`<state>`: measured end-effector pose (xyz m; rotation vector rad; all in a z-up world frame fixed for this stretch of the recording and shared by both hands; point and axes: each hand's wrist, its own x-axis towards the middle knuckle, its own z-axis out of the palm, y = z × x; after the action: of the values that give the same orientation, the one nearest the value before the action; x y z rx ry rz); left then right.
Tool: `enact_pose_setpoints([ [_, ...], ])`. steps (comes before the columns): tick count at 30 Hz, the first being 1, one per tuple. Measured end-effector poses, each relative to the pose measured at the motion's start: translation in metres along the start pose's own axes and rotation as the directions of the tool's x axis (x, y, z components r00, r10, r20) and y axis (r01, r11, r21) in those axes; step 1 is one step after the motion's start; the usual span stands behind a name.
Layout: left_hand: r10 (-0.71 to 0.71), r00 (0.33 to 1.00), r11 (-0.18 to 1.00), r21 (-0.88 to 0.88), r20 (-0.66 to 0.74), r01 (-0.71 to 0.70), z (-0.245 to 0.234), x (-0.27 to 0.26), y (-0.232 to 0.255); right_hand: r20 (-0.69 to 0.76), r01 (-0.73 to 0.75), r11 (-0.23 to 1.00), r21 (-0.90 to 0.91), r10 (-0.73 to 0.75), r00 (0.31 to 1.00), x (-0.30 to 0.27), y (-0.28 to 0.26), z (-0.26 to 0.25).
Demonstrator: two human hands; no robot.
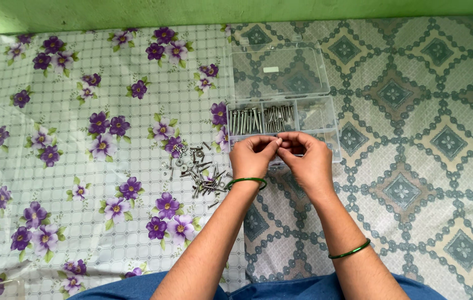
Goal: The person sits on the floor and sorts small metal fasteners by hand. They pick up individual screws and bolts from a pile on the floral sheet, examine them, and place them into specific compartments of a clear plastic organizer box.
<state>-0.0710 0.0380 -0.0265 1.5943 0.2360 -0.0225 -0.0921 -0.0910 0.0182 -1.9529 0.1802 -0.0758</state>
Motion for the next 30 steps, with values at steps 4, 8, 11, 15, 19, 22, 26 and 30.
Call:
enact_pose_setpoints([
  [4, -0.03, 1.0, 0.999, -0.021, 0.002, 0.03, -0.001, -0.002, 0.004, 0.002, 0.012, 0.999, 0.045, -0.012, 1.0, -0.003, -0.003, -0.001],
  [8, -0.018, 1.0, 1.0, 0.023, 0.0, 0.018, -0.001, -0.002, 0.007, 0.003, 0.0, 0.999, 0.05, 0.0, 1.0, -0.004, -0.006, -0.001],
  [11, -0.016, 1.0, 0.999, 0.03, 0.008, 0.016, -0.001, -0.002, 0.006, -0.001, 0.011, 0.999, 0.044, -0.011, 1.0, -0.004, -0.005, 0.0],
  [15, -0.025, 1.0, 1.0, -0.011, 0.014, 0.025, 0.001, 0.0, 0.001, -0.009, 0.003, 1.0, 0.018, -0.003, 1.0, -0.002, -0.004, 0.002],
  [19, -0.024, 0.999, 0.999, -0.028, 0.026, 0.025, 0.002, 0.003, -0.007, -0.009, -0.008, 1.0, 0.021, 0.008, 1.0, -0.001, -0.001, 0.003],
  [22, -0.007, 0.999, 0.999, -0.046, 0.039, 0.009, 0.002, 0.004, -0.013, -0.007, -0.009, 1.0, 0.028, 0.01, 1.0, 0.0, 0.002, 0.003],
  [26, -0.015, 1.0, 0.999, -0.03, 0.026, 0.016, 0.002, 0.005, -0.015, -0.002, -0.008, 0.999, 0.031, 0.008, 1.0, 0.001, 0.003, 0.003],
  [30, 0.008, 1.0, 0.999, -0.046, 0.027, -0.007, 0.001, 0.005, -0.013, -0.003, 0.01, 0.999, 0.035, -0.01, 1.0, -0.001, 0.001, 0.003],
])
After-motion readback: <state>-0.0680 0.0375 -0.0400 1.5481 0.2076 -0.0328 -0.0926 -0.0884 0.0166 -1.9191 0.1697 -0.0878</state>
